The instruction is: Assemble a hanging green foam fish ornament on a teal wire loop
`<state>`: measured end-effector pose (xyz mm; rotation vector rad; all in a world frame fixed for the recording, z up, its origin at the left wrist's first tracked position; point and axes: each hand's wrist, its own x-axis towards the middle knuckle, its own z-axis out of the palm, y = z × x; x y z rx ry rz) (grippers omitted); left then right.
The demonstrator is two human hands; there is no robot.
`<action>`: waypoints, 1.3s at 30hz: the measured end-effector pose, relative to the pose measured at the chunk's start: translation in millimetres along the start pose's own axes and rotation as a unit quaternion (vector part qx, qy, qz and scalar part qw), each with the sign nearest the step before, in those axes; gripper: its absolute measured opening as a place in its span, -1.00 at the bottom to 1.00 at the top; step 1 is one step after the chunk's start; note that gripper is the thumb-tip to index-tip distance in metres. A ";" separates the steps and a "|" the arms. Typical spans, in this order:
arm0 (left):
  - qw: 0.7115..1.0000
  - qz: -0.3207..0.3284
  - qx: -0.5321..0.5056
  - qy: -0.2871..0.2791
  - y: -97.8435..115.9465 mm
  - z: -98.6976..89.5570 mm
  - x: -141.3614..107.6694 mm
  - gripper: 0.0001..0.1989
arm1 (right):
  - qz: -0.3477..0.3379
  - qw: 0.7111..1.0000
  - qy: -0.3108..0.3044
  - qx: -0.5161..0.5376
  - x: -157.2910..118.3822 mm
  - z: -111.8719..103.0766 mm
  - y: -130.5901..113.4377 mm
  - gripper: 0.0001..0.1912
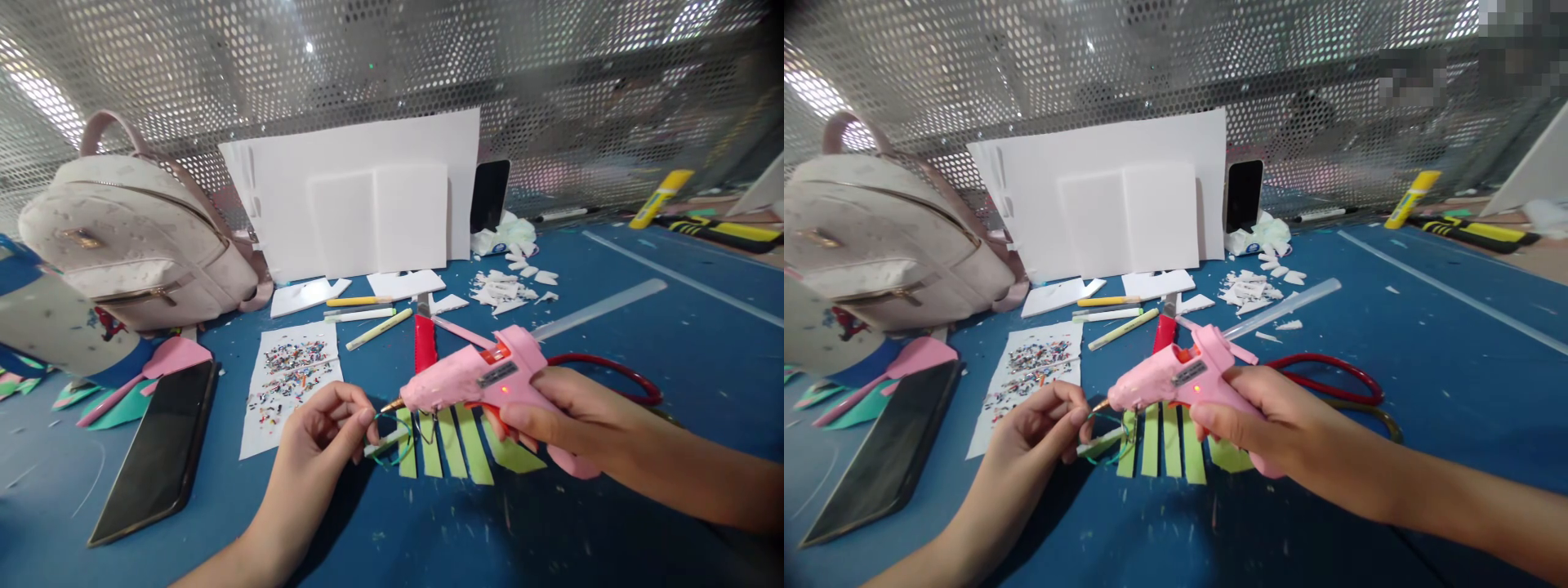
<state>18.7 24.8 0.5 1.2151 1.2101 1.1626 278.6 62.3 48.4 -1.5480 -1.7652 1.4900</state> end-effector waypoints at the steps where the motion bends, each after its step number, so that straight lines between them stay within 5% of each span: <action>1: 1.000 0.001 -0.002 -0.002 -0.3 -0.2 0.0 -0.79 | -0.004 1.000 0.012 0.000 0.4 0.0 0.3 -0.51; 26: 1.000 0.000 -0.011 -0.011 -1.2 0.4 0.3 -0.77 | -0.041 0.995 -0.089 0.008 11.2 -5.2 12.4 -0.45; 39: 0.999 0.004 -0.036 -0.021 -3.5 -0.7 0.9 -0.79 | -0.013 0.998 -0.063 -0.018 11.0 -7.4 20.6 -0.43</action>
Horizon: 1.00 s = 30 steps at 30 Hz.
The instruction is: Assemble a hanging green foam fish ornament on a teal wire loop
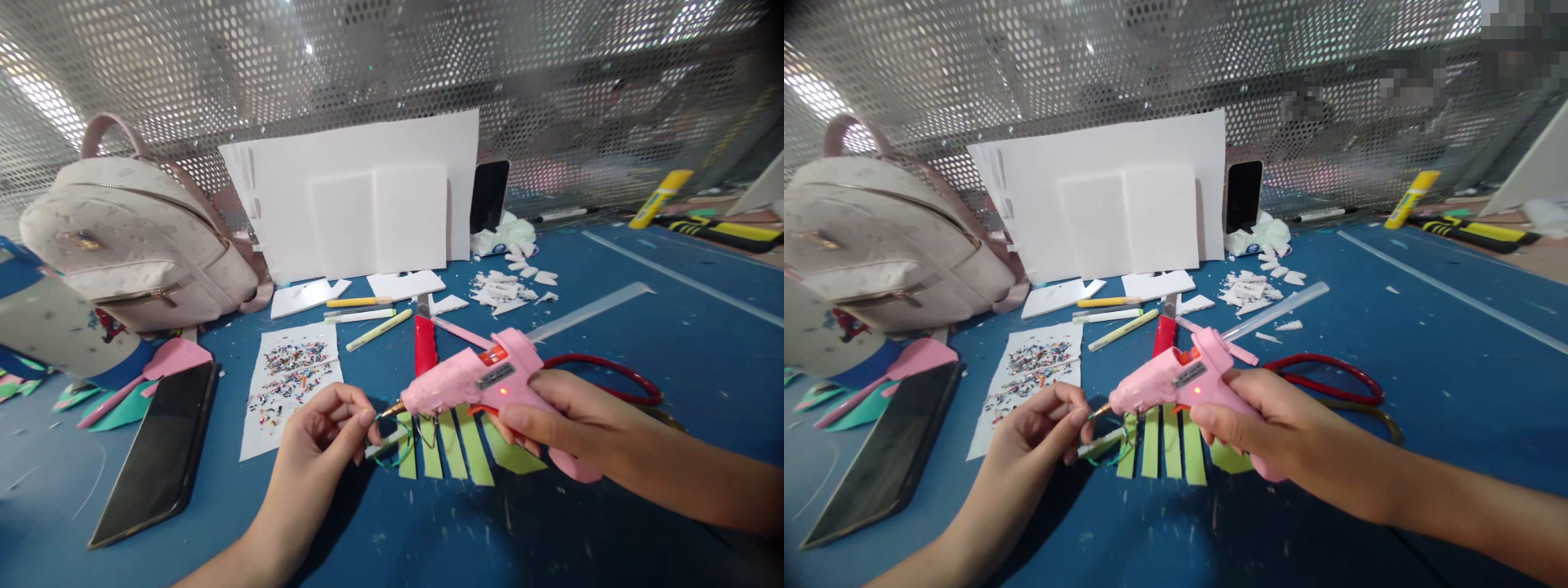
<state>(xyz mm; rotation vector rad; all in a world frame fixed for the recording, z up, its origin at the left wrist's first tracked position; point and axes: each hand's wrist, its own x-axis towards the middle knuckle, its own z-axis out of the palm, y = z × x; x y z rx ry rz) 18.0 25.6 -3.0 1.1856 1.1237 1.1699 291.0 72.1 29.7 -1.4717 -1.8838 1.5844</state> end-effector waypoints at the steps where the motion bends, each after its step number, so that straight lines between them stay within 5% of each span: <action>1: 1.000 0.000 0.001 0.000 -0.2 -0.1 0.0 -0.78 | -0.003 1.000 0.003 -0.002 -0.3 0.0 0.8 -0.42; 30: 1.000 -0.001 0.009 0.003 2.2 0.6 1.1 -0.77 | -0.005 1.000 0.002 0.030 2.6 0.3 4.5 -0.45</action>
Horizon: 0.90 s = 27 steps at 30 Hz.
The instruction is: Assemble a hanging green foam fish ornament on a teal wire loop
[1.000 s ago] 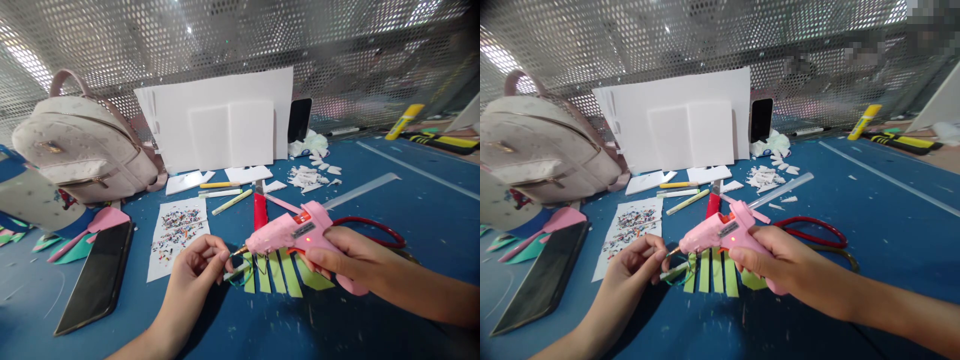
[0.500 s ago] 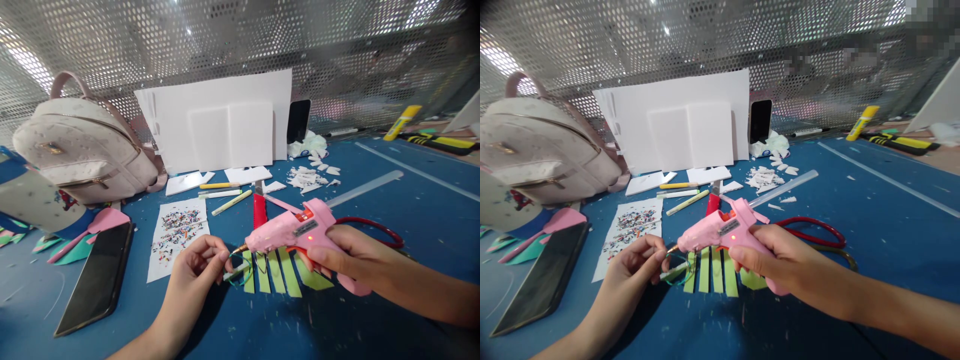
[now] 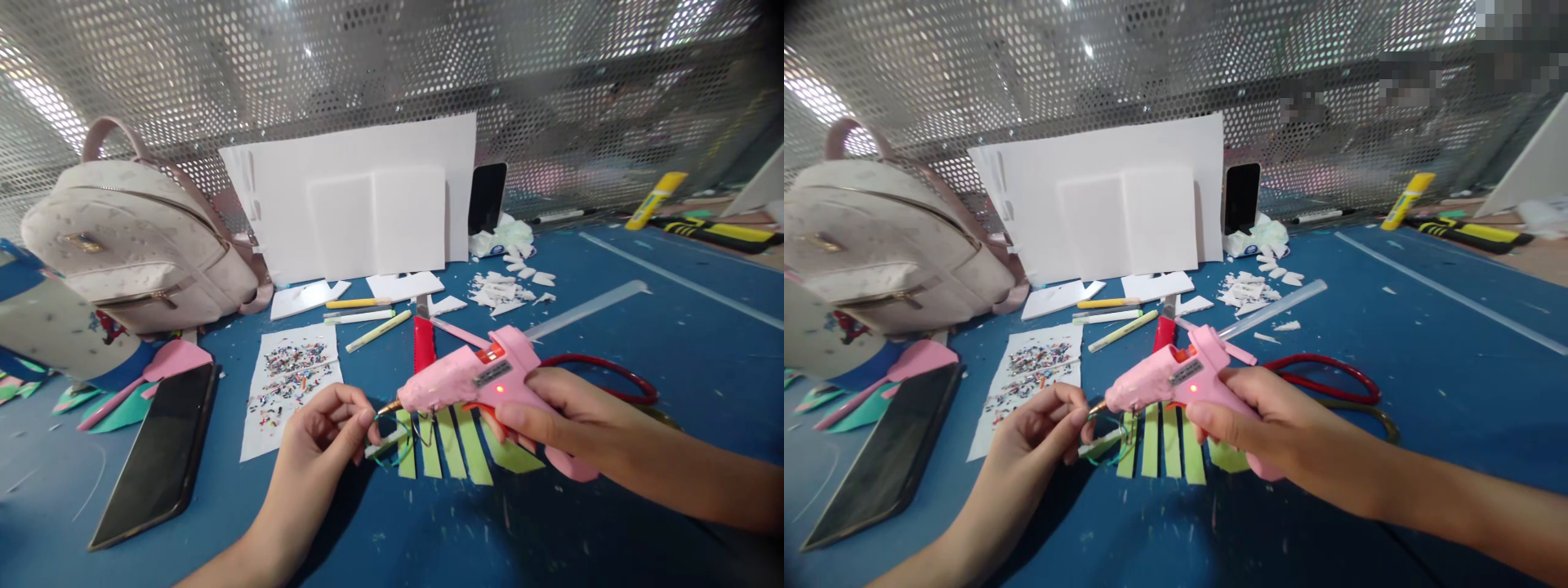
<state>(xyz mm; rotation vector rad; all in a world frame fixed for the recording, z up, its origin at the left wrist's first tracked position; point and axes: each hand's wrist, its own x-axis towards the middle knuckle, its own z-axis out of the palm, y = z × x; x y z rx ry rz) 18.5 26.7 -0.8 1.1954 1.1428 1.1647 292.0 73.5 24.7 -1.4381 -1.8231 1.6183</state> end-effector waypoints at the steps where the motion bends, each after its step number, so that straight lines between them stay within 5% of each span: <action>1: 1.000 0.000 0.003 0.001 0.1 0.1 0.0 -0.77 | -0.001 1.000 0.000 0.002 0.4 0.2 0.2 -0.46; 11: 1.000 -0.001 0.021 0.008 0.5 0.8 -0.6 -0.76 | 0.006 1.000 -0.009 -0.006 3.4 0.5 -1.8 -0.47; 16: 1.000 -0.002 0.021 0.005 -0.6 -0.1 -1.3 -0.77 | 0.001 0.999 0.038 0.007 1.6 5.6 -5.4 -0.47; 27: 1.000 -0.002 0.019 0.000 -0.3 -0.6 -0.9 -0.78 | -0.018 0.999 -0.017 0.027 7.2 3.3 -2.3 -0.45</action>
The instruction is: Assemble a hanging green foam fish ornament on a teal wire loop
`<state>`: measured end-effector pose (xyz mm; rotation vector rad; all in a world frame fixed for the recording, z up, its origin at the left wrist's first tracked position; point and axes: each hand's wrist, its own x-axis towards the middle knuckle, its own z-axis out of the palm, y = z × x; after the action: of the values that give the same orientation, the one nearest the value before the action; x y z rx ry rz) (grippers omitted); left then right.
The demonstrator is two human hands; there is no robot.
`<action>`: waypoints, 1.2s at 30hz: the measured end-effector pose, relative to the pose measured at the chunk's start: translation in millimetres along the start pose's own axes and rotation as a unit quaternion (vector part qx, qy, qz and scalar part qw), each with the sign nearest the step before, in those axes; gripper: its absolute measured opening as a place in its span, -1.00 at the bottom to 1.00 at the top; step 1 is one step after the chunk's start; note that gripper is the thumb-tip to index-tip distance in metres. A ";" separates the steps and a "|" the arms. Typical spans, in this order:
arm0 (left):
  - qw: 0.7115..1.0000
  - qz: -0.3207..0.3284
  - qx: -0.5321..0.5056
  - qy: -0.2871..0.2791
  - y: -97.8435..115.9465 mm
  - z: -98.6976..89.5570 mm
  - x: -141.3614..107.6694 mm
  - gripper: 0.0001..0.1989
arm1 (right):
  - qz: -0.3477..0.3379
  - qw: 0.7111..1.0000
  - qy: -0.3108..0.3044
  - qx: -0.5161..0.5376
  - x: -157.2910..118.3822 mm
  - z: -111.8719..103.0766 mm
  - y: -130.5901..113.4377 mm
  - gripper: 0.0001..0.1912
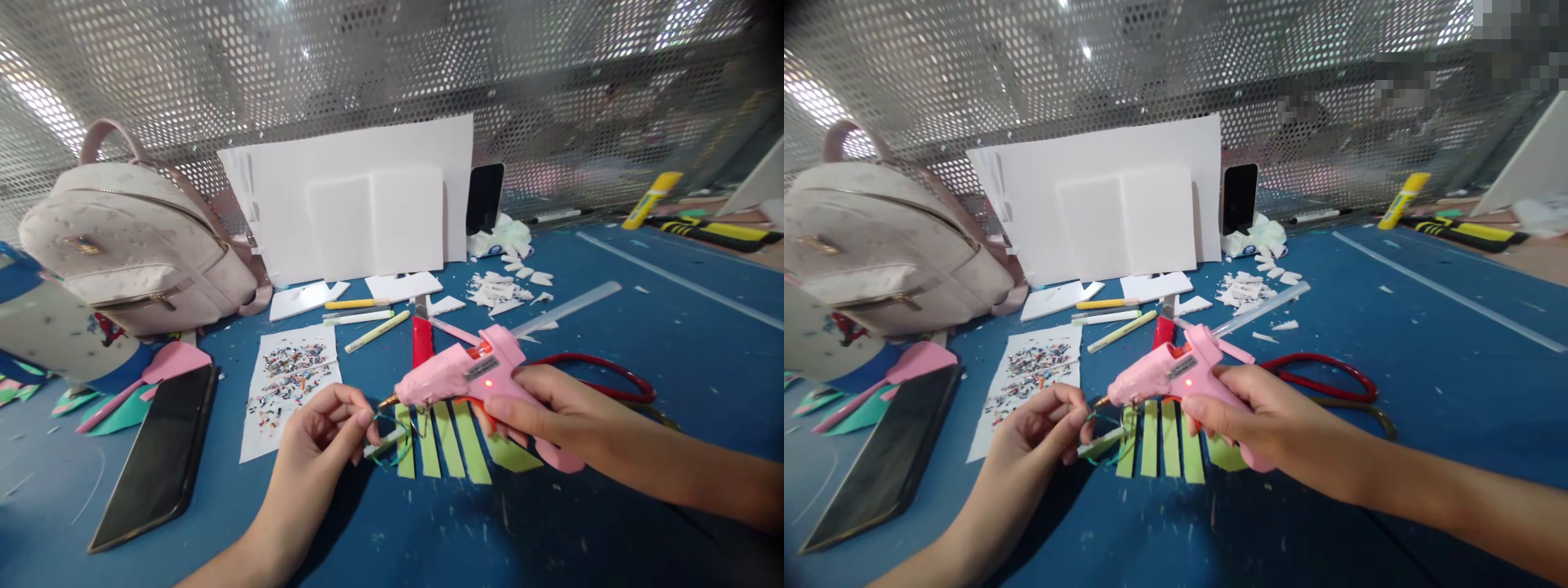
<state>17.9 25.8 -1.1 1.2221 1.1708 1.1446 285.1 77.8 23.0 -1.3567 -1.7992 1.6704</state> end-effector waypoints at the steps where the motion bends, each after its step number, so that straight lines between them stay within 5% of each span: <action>1: 1.000 -0.001 0.002 0.000 -0.5 -0.2 -0.3 -0.78 | -0.003 1.000 0.006 -0.005 0.1 -0.3 0.2 -0.45; 27: 1.000 0.000 -0.005 0.012 2.0 1.2 1.3 -0.77 | 0.001 0.998 0.034 -0.044 -11.5 -0.5 4.9 -0.59; 36: 1.000 0.002 -0.005 0.006 1.0 0.8 0.3 -0.76 | 0.017 0.998 0.040 -0.045 -12.9 -1.5 5.8 -0.48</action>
<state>18.7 26.1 -0.1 1.2111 1.1706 1.1615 295.0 67.6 22.7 -1.4772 -1.8356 1.5448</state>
